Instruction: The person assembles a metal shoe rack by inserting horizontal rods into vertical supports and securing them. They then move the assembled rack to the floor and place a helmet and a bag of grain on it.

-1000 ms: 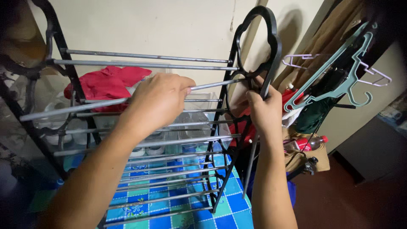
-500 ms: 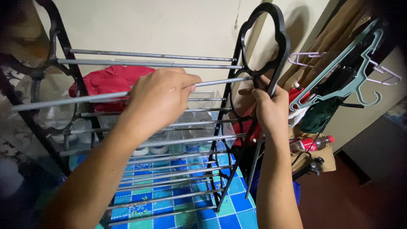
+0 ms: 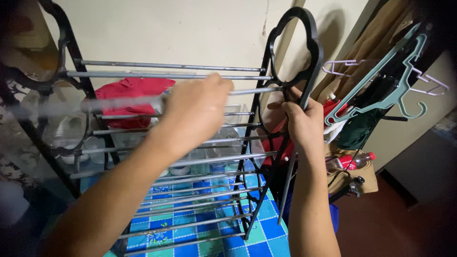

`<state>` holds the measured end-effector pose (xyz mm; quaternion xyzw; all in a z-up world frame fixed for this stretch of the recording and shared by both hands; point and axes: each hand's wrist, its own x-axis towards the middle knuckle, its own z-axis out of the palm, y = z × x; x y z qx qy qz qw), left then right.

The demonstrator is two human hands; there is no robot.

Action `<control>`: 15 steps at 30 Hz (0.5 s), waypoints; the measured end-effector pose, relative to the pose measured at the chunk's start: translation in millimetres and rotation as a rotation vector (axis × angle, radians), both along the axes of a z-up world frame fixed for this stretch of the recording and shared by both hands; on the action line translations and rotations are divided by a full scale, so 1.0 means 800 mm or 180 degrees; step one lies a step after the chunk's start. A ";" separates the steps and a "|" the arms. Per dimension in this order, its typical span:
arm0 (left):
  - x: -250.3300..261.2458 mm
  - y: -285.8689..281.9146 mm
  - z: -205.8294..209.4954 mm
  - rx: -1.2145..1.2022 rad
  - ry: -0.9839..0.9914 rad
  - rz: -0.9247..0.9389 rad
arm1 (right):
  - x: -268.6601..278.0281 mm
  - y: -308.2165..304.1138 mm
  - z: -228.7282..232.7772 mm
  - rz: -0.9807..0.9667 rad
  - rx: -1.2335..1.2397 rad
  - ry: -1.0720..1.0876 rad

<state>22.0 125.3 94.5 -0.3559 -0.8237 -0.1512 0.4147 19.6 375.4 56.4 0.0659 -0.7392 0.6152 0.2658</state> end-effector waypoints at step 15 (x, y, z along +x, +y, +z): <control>-0.035 0.077 -0.006 -0.0139 -0.0527 -0.0215 | -0.001 0.015 -0.009 0.0149 -0.0218 0.0162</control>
